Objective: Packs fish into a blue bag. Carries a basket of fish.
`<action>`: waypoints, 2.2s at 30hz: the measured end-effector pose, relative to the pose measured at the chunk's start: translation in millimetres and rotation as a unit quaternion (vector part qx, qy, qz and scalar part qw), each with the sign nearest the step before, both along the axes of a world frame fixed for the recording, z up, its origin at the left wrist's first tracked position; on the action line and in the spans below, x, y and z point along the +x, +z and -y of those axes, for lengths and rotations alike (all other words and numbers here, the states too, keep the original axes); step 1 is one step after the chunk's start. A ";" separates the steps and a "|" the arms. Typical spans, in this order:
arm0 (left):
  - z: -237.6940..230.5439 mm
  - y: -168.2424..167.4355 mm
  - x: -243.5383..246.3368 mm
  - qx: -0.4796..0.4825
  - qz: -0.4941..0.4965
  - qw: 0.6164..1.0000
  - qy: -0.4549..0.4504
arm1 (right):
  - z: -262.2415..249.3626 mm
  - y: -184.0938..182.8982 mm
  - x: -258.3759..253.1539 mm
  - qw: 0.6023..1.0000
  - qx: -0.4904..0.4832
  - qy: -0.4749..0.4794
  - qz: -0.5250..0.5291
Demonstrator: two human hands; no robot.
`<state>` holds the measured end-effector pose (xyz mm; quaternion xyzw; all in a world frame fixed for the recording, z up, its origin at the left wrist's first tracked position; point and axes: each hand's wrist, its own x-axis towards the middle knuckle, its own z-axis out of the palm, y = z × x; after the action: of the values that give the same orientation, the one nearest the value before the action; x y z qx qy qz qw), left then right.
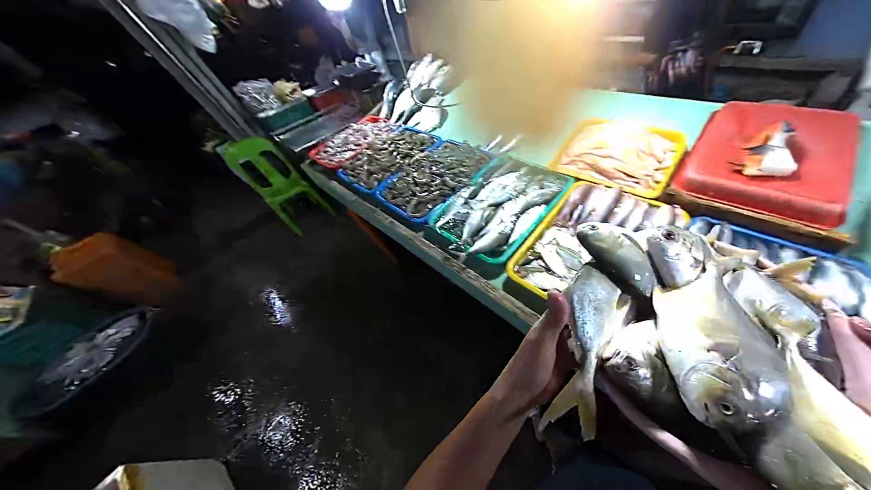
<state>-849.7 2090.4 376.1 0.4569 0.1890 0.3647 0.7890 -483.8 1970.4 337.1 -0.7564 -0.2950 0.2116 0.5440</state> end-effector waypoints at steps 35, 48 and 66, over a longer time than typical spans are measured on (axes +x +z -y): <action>-912.7 44.6 -391.2 0.109 -0.237 0.949 0.176 | -985.8 7.5 -411.4 0.998 -0.004 0.055 -0.008; -1160.3 25.5 -218.3 0.038 -0.290 0.951 0.104 | -1130.8 -13.0 -284.1 0.990 -0.074 -0.059 0.105; -1022.1 -94.7 -638.0 0.084 -0.233 0.934 0.258 | -924.3 -11.8 -389.8 0.992 -0.102 -0.066 -0.025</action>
<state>-1487.7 3112.5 281.4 0.5294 0.4475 0.4536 0.5601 -873.6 2894.7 325.3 -0.8203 -0.2076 0.2230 0.4840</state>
